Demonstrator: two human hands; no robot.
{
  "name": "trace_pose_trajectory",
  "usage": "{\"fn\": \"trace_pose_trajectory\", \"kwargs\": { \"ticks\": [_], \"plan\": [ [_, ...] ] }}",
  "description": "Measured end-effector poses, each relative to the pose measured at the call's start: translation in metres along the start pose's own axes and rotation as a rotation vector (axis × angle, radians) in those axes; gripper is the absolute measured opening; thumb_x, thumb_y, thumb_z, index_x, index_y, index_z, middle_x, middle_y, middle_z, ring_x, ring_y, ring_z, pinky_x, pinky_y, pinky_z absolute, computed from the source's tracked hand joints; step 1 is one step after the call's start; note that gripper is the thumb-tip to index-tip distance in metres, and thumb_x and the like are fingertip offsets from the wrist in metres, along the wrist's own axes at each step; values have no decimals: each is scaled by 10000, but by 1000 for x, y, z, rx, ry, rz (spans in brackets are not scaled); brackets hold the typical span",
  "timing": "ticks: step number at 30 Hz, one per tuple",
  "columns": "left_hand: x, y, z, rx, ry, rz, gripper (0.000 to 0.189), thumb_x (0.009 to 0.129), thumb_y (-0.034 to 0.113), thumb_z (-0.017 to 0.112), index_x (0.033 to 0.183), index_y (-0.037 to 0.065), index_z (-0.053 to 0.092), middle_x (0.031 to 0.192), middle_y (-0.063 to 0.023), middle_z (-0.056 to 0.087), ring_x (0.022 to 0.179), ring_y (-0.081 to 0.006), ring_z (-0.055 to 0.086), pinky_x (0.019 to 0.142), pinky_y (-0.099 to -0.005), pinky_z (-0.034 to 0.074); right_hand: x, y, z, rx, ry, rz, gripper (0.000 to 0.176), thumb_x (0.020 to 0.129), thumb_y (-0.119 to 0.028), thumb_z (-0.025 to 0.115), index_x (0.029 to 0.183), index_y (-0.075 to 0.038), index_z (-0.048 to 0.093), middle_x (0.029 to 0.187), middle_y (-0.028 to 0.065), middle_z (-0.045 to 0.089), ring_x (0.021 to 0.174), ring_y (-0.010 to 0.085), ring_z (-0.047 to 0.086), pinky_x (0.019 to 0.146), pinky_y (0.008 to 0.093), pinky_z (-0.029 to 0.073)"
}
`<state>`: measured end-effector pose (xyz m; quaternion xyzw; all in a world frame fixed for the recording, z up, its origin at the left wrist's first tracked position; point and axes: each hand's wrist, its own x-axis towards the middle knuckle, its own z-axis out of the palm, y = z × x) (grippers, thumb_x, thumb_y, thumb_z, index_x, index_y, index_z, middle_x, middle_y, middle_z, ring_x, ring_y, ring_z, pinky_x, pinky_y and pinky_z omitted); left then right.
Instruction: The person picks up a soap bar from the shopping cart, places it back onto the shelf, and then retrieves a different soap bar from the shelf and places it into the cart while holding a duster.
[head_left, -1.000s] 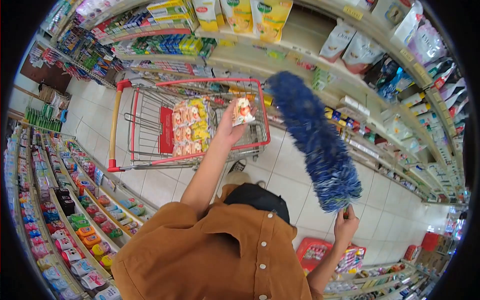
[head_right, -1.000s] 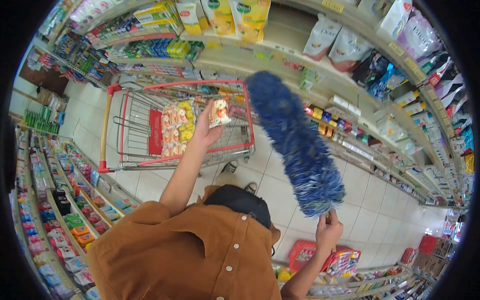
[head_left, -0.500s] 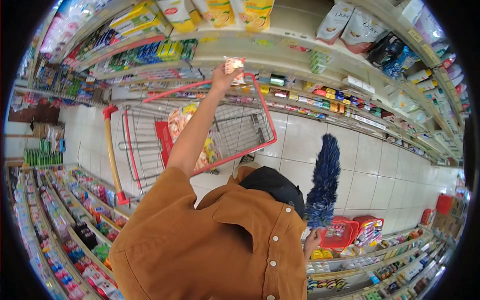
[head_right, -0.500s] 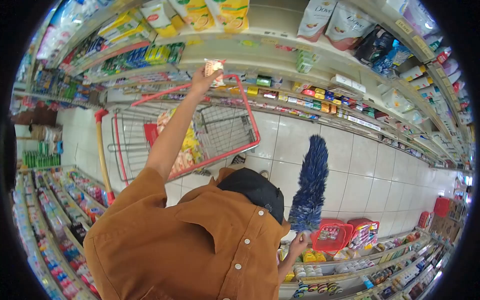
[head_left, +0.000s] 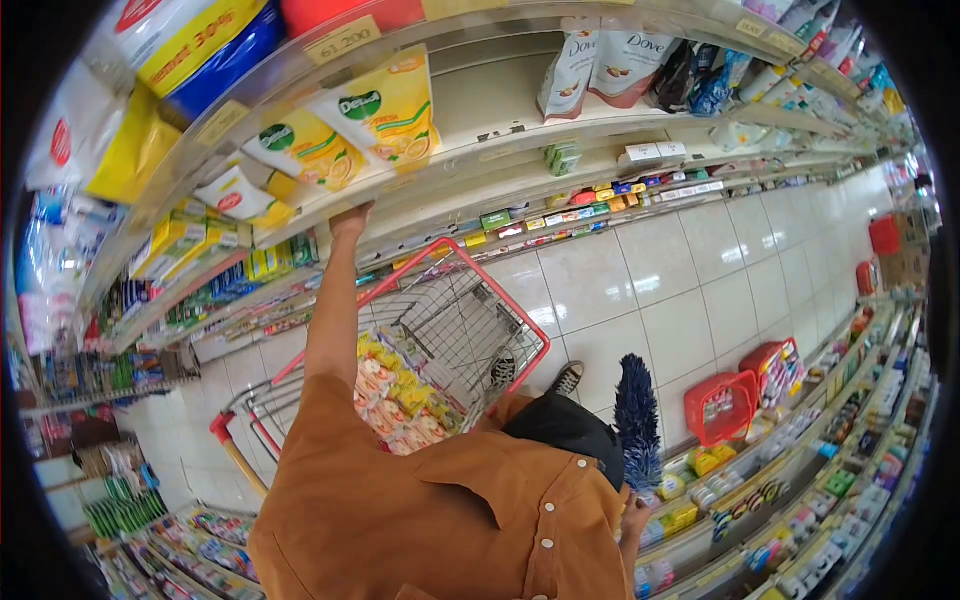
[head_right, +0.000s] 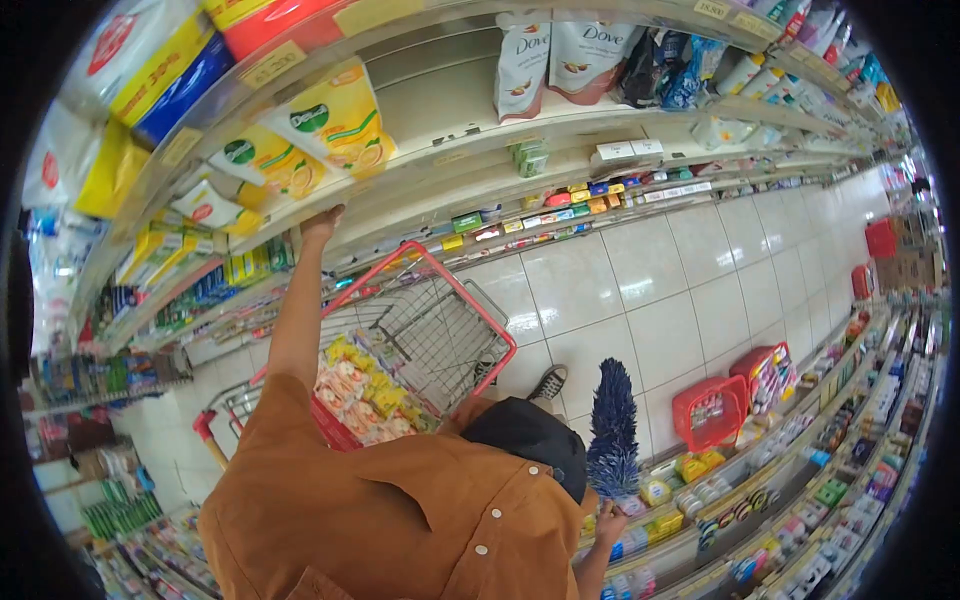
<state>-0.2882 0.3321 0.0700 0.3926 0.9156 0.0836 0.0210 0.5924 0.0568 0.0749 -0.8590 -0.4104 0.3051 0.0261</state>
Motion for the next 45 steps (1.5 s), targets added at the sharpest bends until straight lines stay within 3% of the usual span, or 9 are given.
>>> {"fn": "trace_pose_trajectory", "kwargs": {
  "ticks": [2, 3, 7, 14, 17, 24, 27, 35, 45],
  "plan": [
    [15, -20, 41, 169, 555, 217, 551, 890, 556, 409, 1134, 126, 653, 1263, -118, 592, 1169, -289, 551, 994, -422, 398, -21, 4, 1, -84, 66, 9, 509, 882, -426, 601, 843, 78, 664, 702, 198, 653, 660, 300, 622, 662, 408, 468],
    [19, -25, 44, 172, 544, 231, 549, 890, 554, 412, 1136, 125, 651, 1264, -119, 591, 1170, -291, 549, 995, -422, 397, -24, 8, -2, -49, -56, 111, 508, 877, -436, 598, 892, 65, 674, 777, 235, 665, 752, 340, 650, 709, 419, 480],
    [33, -30, 28, 131, 369, 225, 539, 890, 543, 420, 1144, 123, 643, 1270, -123, 584, 1176, -297, 541, 998, -425, 392, -53, 21, 3, -222, 19, 165, 498, 884, -427, 570, 909, 57, 682, 850, 270, 668, 864, 409, 655, 761, 437, 490],
    [50, -39, 13, 128, 288, 280, 523, 889, 524, 436, 1159, 120, 630, 1279, -129, 573, 1185, -309, 526, 1005, -429, 383, -85, 10, 1, -176, 1, 236, 599, 868, -481, 587, 1022, 95, 649, 936, 301, 654, 975, 404, 638, 838, 414, 485],
    [58, -41, 6, 147, 257, 317, 517, 889, 516, 442, 1166, 118, 625, 1283, -132, 568, 1188, -314, 520, 1007, -431, 380, -77, 72, 16, -132, 11, 141, 600, 866, -463, 600, 1085, 96, 624, 981, 304, 649, 1002, 410, 628, 852, 410, 481],
    [83, -27, -11, 182, 175, 402, 505, 889, 497, 458, 1181, 115, 612, 1292, -139, 557, 1197, -325, 506, 1013, -435, 371, -89, 67, 6, -77, -104, 107, 452, 865, -364, 626, 969, 75, 641, 740, 215, 639, 666, 282, 582, 662, 402, 460],
    [89, -20, -17, 195, 151, 424, 500, 888, 488, 464, 1187, 113, 606, 1296, -142, 552, 1201, -330, 500, 1016, -437, 368, -100, 56, 12, 304, -126, 201, 473, 899, -403, 597, 937, 65, 645, 736, 193, 644, 661, 223, 572, 663, 383, 461],
    [93, -6, -24, 220, 95, 476, 490, 888, 467, 482, 1204, 109, 591, 1307, -150, 539, 1211, -343, 484, 1023, -442, 358, -101, 46, 8, -33, -160, 307, 553, 919, -457, 564, 1061, 72, 637, 879, 191, 683, 807, 225, 644, 762, 344, 479],
    [96, 9, -22, 238, 67, 500, 481, 887, 440, 504, 1226, 104, 572, 1320, -160, 523, 1224, -360, 463, 1031, -448, 346, -87, 24, 4, -26, -167, 262, 521, 931, -417, 565, 951, 102, 613, 723, 155, 619, 643, 191, 510, 643, 343, 433]
  ]
}}
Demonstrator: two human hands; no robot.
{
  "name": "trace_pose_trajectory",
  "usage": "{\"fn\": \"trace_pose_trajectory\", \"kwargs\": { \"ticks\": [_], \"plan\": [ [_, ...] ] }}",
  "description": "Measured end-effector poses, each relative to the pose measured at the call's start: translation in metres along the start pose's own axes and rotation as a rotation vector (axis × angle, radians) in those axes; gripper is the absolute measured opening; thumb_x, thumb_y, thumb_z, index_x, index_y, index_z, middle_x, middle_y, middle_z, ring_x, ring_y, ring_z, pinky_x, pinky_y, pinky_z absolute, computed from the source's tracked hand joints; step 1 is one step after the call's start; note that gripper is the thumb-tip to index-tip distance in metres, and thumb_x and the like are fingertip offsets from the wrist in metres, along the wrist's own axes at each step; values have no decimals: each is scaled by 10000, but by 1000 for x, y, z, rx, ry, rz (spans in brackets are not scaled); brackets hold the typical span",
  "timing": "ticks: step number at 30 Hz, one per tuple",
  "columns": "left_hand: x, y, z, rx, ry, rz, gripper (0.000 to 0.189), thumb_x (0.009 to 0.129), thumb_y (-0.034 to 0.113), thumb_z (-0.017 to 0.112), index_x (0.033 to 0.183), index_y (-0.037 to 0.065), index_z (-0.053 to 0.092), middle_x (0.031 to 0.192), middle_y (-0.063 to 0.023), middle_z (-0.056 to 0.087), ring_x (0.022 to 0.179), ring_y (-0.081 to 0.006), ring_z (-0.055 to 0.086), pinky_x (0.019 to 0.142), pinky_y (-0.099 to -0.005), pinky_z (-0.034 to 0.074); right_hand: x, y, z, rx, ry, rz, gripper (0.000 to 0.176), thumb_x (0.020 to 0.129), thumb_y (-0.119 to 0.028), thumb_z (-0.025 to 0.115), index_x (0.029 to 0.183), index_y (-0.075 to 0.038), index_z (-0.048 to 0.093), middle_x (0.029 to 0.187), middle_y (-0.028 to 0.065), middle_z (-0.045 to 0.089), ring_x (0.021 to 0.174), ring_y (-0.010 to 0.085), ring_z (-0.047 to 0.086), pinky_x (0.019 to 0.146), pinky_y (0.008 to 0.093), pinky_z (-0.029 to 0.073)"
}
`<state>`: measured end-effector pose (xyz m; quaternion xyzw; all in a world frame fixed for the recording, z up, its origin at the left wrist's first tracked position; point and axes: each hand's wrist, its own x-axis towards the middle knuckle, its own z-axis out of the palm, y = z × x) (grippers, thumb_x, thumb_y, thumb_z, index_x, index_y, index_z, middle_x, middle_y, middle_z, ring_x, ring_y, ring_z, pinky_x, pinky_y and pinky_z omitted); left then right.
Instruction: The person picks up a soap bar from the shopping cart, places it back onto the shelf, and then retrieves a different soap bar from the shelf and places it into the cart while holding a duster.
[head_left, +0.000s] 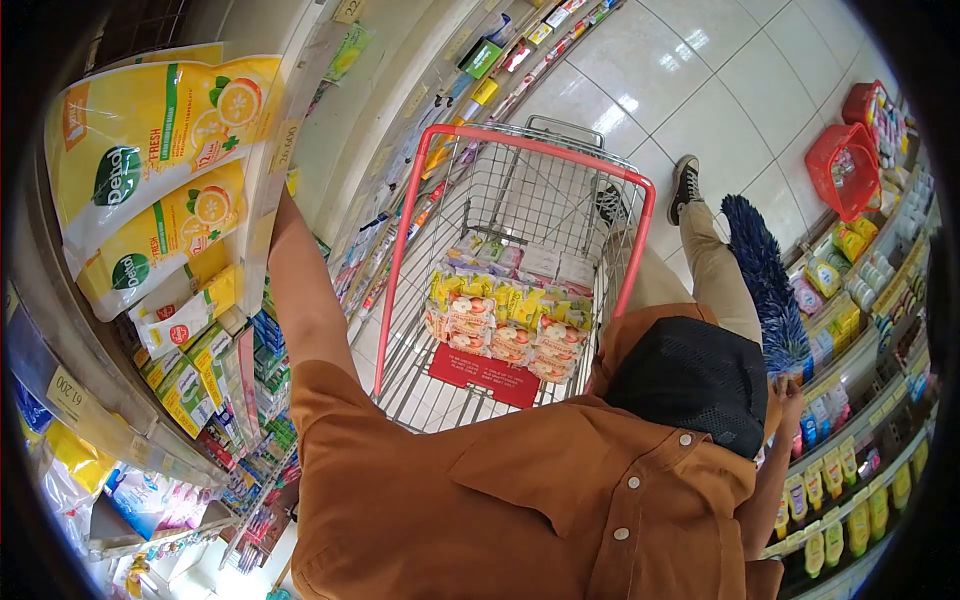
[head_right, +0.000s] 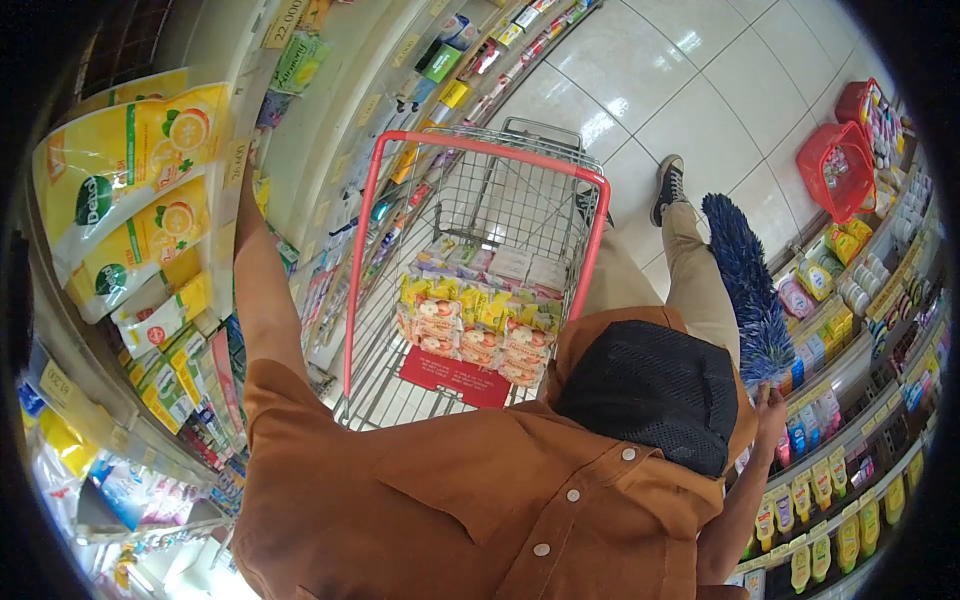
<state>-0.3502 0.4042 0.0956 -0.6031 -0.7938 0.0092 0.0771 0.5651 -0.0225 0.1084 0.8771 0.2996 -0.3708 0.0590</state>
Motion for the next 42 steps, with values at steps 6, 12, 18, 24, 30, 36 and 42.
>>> {"fn": "trace_pose_trajectory", "kwargs": {
  "ticks": [6, 12, 18, 24, 30, 36, 42],
  "plan": [
    [-8, 7, -5, -15, 11, -3, 479, 886, 423, 517, 1239, 102, 561, 1328, -166, 514, 1232, -369, 451, 1037, -452, 339, 0, -4, -1, -90, 86, -27, 524, 928, -414, 571, 1020, 101, 616, 675, 118, 583, 605, 155, 474, 588, 337, 418],
    [-26, 11, -8, -37, 35, -28, 479, 886, 407, 530, 1251, 99, 550, 1336, -172, 504, 1240, -379, 439, 1042, -455, 331, 16, 21, 6, -60, 100, -55, 519, 899, -441, 598, 972, 70, 644, 623, 95, 514, 587, 145, 422, 563, 356, 394],
    [-55, 20, -19, -86, 47, -63, 480, 886, 391, 544, 1264, 96, 539, 1344, -178, 494, 1247, -389, 427, 1047, -459, 324, 21, -15, -5, -154, 70, -3, 567, 856, -489, 621, 1059, 40, 656, 977, 292, 649, 955, 400, 642, 817, 416, 479],
    [-147, 68, -54, -240, 373, -112, 352, 845, 247, 653, 1155, 87, 604, 1242, -176, 555, 1204, -374, 463, 1029, -448, 326, 47, -13, -4, -120, 85, -22, 651, 838, -493, 640, 1101, 102, 619, 1054, 293, 641, 1033, 393, 619, 892, 407, 462],
    [-304, 160, -84, -587, 321, -339, 302, 805, 146, 689, 1054, 24, 569, 1043, -153, 583, 1029, -339, 521, 939, -463, 366, 96, 13, 23, -70, 261, -314, 555, 859, -502, 614, 841, 52, 637, 709, 201, 624, 647, 259, 530, 675, 399, 453],
    [-436, 190, 35, -411, -238, -1179, 729, 801, 346, 706, 1309, -36, 350, 1204, -325, 435, 1087, -468, 502, 921, -502, 446, 123, -21, 20, -76, 73, -326, 643, 824, -566, 606, 891, 70, 666, 766, 228, 656, 737, 289, 630, 709, 411, 471],
    [-408, 196, 30, -319, -379, -1297, 668, 817, 360, 680, 1280, -12, 375, 1175, -278, 465, 1065, -417, 530, 890, -484, 466, 112, -79, 2, -63, 121, -431, 654, 821, -550, 625, 887, 101, 655, 710, 223, 647, 675, 266, 616, 682, 398, 475]
  ]
}}
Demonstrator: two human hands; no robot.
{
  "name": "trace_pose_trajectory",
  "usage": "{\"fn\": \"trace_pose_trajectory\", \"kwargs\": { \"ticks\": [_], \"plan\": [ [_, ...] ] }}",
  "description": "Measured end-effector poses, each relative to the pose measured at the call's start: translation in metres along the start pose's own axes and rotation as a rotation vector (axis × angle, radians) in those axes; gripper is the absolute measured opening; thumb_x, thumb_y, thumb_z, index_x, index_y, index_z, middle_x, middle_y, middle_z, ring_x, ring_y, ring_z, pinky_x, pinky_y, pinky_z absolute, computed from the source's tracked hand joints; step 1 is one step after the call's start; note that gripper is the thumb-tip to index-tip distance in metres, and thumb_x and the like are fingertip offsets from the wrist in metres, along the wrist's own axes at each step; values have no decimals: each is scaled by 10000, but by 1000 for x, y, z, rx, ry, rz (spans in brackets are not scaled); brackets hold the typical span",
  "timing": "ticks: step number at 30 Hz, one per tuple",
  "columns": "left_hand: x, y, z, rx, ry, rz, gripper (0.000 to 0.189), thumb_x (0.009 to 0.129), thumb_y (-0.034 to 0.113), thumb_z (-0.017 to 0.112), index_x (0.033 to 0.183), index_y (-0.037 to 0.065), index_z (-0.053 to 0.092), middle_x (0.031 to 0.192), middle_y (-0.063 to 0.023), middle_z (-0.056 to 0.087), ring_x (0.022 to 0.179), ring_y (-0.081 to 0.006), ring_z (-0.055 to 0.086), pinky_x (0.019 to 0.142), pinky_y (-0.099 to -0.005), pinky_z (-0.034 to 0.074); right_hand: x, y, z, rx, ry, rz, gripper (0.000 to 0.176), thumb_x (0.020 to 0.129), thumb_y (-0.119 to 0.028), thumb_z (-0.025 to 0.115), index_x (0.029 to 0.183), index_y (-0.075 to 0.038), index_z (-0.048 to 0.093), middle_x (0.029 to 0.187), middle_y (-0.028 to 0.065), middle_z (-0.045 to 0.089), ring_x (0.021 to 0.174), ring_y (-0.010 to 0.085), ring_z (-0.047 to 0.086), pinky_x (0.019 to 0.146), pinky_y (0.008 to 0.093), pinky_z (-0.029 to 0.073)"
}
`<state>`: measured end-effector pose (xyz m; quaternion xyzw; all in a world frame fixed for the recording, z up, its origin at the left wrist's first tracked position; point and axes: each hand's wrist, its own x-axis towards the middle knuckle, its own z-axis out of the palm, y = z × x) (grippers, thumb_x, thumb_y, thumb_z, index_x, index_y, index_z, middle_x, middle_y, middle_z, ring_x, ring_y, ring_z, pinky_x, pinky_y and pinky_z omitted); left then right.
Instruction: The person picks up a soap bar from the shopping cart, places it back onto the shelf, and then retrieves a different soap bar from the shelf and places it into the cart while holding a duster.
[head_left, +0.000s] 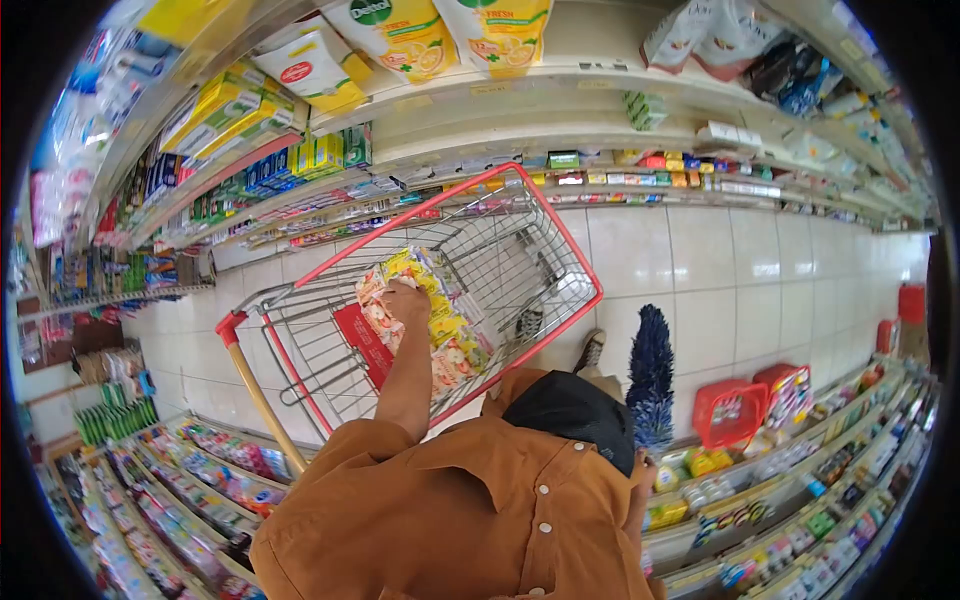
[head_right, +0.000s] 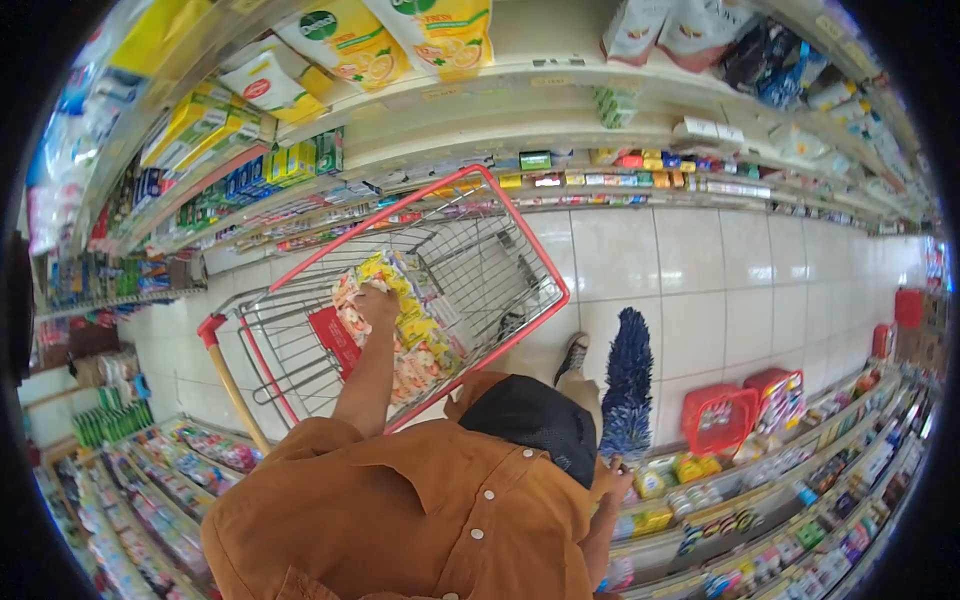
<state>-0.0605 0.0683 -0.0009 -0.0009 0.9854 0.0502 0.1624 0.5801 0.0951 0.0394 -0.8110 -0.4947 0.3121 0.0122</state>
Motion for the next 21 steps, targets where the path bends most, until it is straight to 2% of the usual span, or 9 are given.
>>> {"fn": "trace_pose_trajectory", "kwargs": {
  "ticks": [5, 6, 9, 10, 13, 14, 17, 20, 21],
  "plan": [
    [9, -1, 26, 245, 209, 160, 438, 889, 246, 545, 1248, 35, 410, 1118, -237, 537, 1032, -374, 539, 852, -473, 470, 25, -26, -21, 107, -86, -64, 514, 876, -416, 629, 862, 98, 651, 734, 186, 666, 682, 226, 581, 664, 386, 463],
    [2, -2, 21, 258, 256, 200, 539, 826, 271, 638, 1245, 19, 413, 1123, -227, 545, 1041, -382, 540, 866, -475, 464, 28, -33, -31, 134, -134, -70, 504, 883, -400, 628, 855, 103, 646, 736, 176, 667, 683, 210, 576, 661, 377, 461],
    [-14, -1, -7, -97, 132, 131, 694, 731, 282, 738, 1258, -10, 393, 1130, -229, 551, 1056, -366, 548, 860, -473, 467, 62, -15, -43, 166, -86, -240, 472, 894, -375, 622, 855, 95, 642, 741, 160, 670, 665, 178, 562, 640, 346, 458],
    [-2, -13, 19, -210, 345, 215, 789, 646, 269, 815, 1237, -36, 391, 1021, -194, 595, 958, -317, 608, 813, -418, 498, 71, -15, -49, 182, -76, -211, 446, 899, -368, 616, 837, 73, 638, 733, 153, 668, 635, 155, 550, 618, 330, 456],
    [-25, -10, -12, -816, -127, 141, 718, 692, 210, 793, 1229, -42, 390, 915, -149, 616, 812, -276, 646, 760, -357, 519, 105, -7, -64, 236, -71, -322, 427, 900, -372, 614, 832, 48, 646, 678, 115, 638, 576, 122, 502, 546, 331, 422],
    [-67, 9, -48, -1098, -195, 55, 598, 744, 154, 769, 1210, -20, 436, 872, -103, 631, 722, -219, 647, 723, -313, 515, 105, -17, -74, 162, -66, -354, 390, 909, -349, 606, 867, 37, 648, 602, 60, 570, 532, 85, 439, 480, 312, 355],
    [-112, 21, -66, -1700, -463, 28, 480, 792, 164, 742, 1174, -30, 525, 999, -96, 648, 783, -163, 628, 751, -288, 506, 133, -28, -97, 256, -219, -437, 352, 921, -316, 596, 928, 33, 644, 559, 10, 491, 502, 67, 378, 448, 291, 283],
    [-180, 46, -109, -2068, -684, 21, 461, 809, 122, 727, 1217, 51, 526, 1006, -69, 653, 871, -146, 626, 725, -297, 498, 153, -53, -113, 280, -289, -536, 303, 917, -243, 612, 1008, 45, 635, 573, -8, 475, 522, 52, 371, 452, 267, 276],
    [-185, 46, -102, -2065, -660, 68, 440, 828, 136, 708, 1221, 53, 527, 1023, -68, 652, 898, -153, 624, 740, -293, 498, 159, -59, -114, 291, -325, -568, 298, 915, -232, 617, 1016, 47, 635, 580, -13, 474, 528, 49, 372, 453, 266, 277]
  ]
}}
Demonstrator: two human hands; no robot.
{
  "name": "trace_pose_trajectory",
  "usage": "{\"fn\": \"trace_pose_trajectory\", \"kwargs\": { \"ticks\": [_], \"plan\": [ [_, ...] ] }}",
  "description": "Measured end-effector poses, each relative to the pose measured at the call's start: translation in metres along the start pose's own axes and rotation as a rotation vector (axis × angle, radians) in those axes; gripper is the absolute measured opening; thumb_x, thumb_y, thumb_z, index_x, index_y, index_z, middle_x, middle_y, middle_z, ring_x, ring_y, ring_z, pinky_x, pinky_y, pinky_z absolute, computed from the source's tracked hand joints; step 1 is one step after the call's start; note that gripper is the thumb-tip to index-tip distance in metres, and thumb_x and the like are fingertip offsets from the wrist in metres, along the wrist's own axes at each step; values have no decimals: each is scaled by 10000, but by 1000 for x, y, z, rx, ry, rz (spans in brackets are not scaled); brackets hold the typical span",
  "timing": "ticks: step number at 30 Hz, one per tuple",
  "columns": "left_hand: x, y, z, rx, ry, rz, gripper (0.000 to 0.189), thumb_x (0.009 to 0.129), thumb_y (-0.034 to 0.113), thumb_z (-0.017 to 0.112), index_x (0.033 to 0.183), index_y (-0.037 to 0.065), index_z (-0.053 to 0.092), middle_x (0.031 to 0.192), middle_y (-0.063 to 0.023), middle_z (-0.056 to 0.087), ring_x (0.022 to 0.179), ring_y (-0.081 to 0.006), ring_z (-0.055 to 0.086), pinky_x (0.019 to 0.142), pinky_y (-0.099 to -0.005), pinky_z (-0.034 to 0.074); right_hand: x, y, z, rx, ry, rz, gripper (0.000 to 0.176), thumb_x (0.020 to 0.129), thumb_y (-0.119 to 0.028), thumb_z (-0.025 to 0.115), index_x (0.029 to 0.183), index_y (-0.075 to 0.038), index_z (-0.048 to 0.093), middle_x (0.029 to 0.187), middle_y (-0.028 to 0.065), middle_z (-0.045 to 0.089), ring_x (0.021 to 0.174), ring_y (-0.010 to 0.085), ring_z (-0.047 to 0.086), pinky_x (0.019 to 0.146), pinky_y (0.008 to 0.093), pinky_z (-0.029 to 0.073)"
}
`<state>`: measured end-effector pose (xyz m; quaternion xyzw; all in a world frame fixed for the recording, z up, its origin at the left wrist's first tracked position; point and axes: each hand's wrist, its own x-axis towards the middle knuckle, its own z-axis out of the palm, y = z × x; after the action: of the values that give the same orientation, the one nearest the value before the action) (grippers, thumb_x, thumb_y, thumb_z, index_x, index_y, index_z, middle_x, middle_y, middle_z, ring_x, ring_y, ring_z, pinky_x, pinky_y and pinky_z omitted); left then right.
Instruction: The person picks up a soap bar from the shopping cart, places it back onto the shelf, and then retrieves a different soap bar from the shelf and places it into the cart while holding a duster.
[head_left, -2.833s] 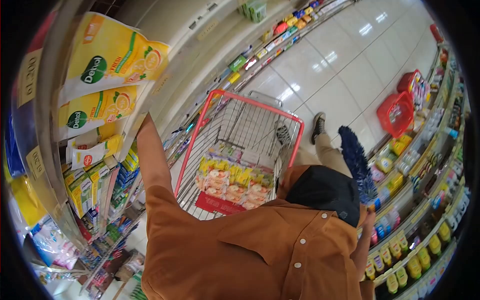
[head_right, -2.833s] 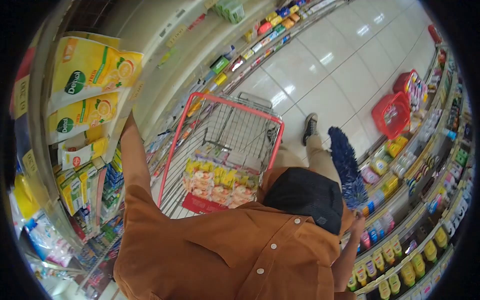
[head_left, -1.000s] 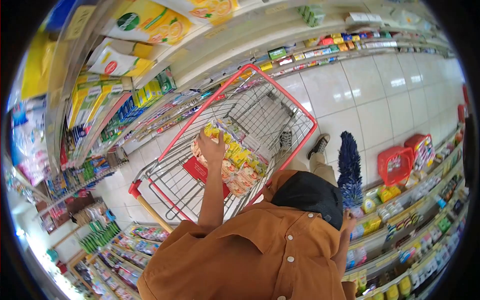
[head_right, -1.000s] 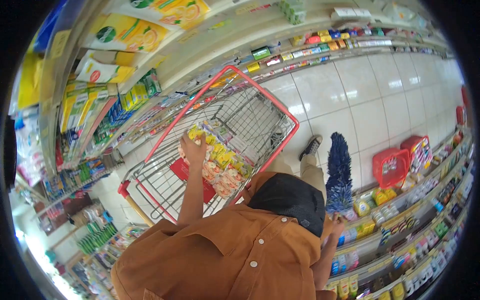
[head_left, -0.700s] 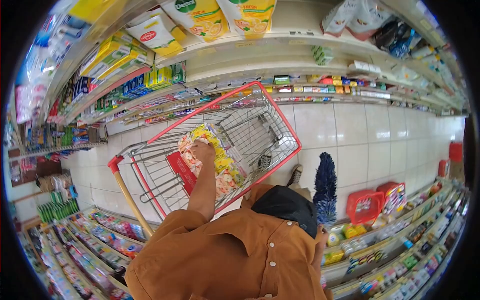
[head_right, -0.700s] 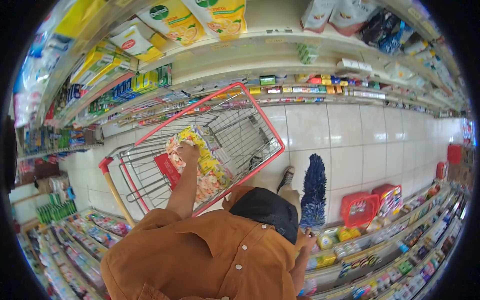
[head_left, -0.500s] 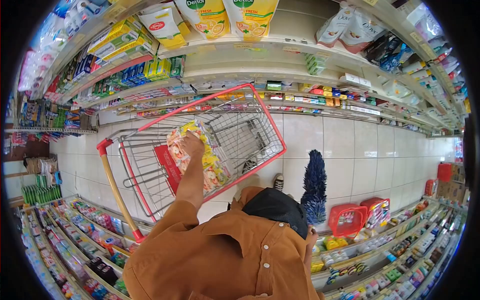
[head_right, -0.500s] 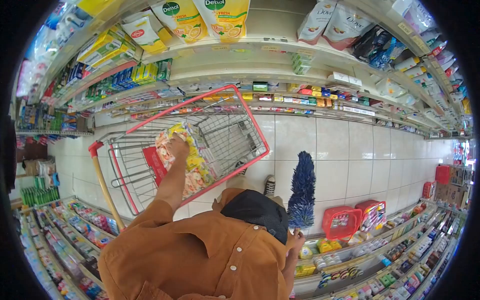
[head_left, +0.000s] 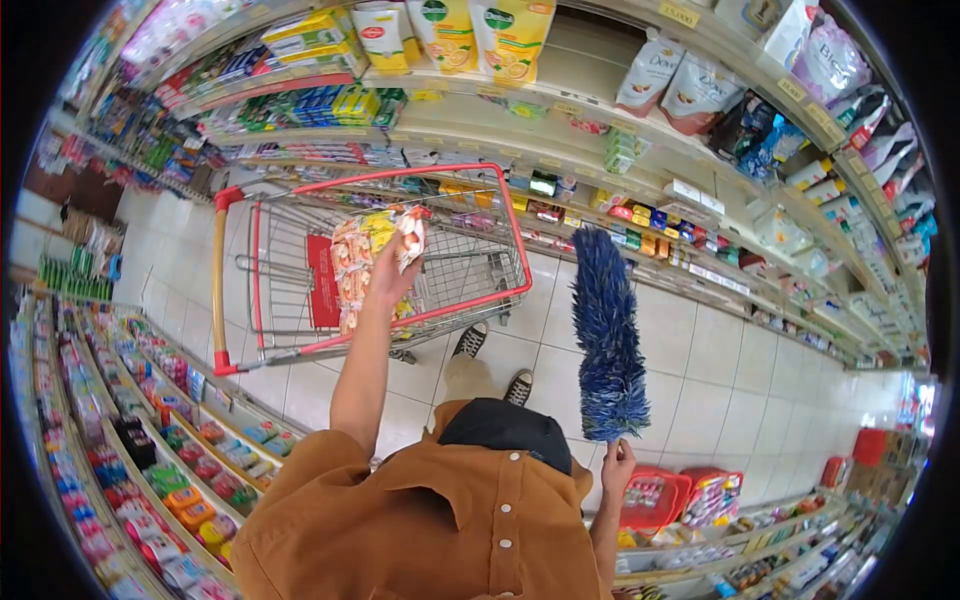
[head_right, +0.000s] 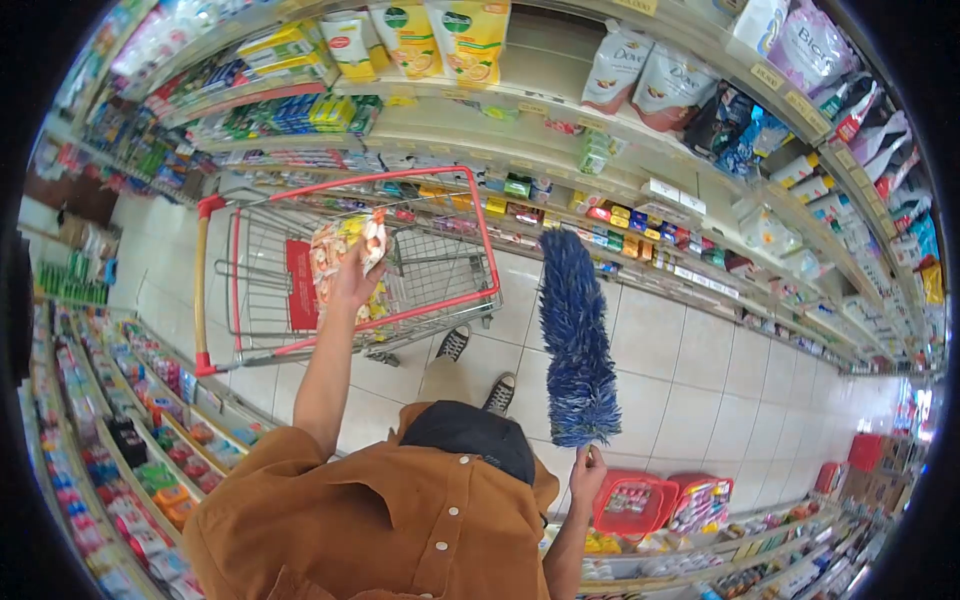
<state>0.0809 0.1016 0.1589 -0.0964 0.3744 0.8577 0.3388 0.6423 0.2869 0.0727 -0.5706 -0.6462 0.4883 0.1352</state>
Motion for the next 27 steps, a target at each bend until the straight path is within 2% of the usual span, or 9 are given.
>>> {"fn": "trace_pose_trajectory", "kwargs": {
  "ticks": [5, 8, 9, 12, 13, 16, 20, 21, 27],
  "plan": [
    [-27, -28, 19, 227, -50, 154, 341, 924, 206, 599, 1215, 37, 541, 1131, -105, 632, 965, -185, 626, 795, -295, 510, 37, -81, -17, 13, -192, -156, 296, 898, -171, 629, 1019, 99, 622, 625, -6, 514, 566, 55, 412, 485, 253, 330],
    [-60, -15, 44, 209, -12, 118, 383, 933, 237, 591, 1247, 32, 513, 1118, -105, 634, 974, -199, 628, 802, -299, 514, 42, -111, -23, -82, -188, -336, 264, 880, -146, 637, 994, 91, 634, 660, 37, 595, 597, 74, 475, 515, 278, 390],
    [-59, -10, 35, 198, -69, 102, 468, 958, 368, 528, 1293, 44, 480, 1157, -100, 615, 1012, -211, 611, 842, -351, 502, 38, -124, -25, -99, -177, -359, 234, 844, -139, 656, 966, 61, 655, 656, 113, 632, 586, 109, 536, 555, 298, 438],
    [-82, 8, 36, 31, -177, 94, 621, 955, 538, 418, 1349, 58, 425, 1228, -98, 581, 1095, -227, 570, 930, -418, 443, 17, -167, -35, -367, -179, -472, 214, 820, -155, 666, 940, 22, 671, 612, 162, 601, 548, 194, 593, 555, 309, 449],
    [-87, 13, 33, 84, -107, 94, 759, 918, 664, 327, 1385, 68, 387, 1292, -96, 543, 1163, -241, 522, 1001, -459, 363, 5, -180, -32, -318, -151, -516, 220, 791, -200, 688, 894, -5, 676, 586, 192, 560, 544, 319, 601, 535, 362, 451],
    [-108, 27, 20, -32, -183, 78, 837, 884, 711, 358, 1396, 50, 362, 1289, -113, 527, 1153, -243, 509, 988, -400, 383, -25, -216, -21, -517, -111, -605, 245, 782, -249, 704, 869, -21, 676, 620, 202, 585, 585, 372, 607, 547, 413, 458],
    [-114, 47, -13, -107, -230, 43, 921, 841, 777, 329, 1398, 44, 370, 1350, -119, 481, 1179, -259, 491, 1018, -410, 362, -64, -244, 3, -635, -125, -648, 280, 764, -290, 720, 888, -40, 689, 643, 194, 611, 611, 375, 615, 581, 427, 473],
    [-117, 55, -23, -52, -119, 29, 974, 809, 819, 304, 1375, 33, 411, 1390, -121, 452, 1237, -269, 456, 1071, -415, 315, -73, -247, 3, -666, -145, -690, 284, 763, -294, 722, 897, -45, 692, 645, 191, 615, 613, 371, 618, 584, 425, 477],
    [-154, 108, -74, -207, -313, 8, 1107, 732, 893, 270, 1402, 18, 377, 1404, -152, 442, 1270, -299, 446, 1069, -460, 332, -136, -264, 38, -719, -42, -765, 252, 751, -263, 722, 878, -49, 679, 612, 186, 589, 576, 380, 588, 557, 425, 461]
  ]
}}
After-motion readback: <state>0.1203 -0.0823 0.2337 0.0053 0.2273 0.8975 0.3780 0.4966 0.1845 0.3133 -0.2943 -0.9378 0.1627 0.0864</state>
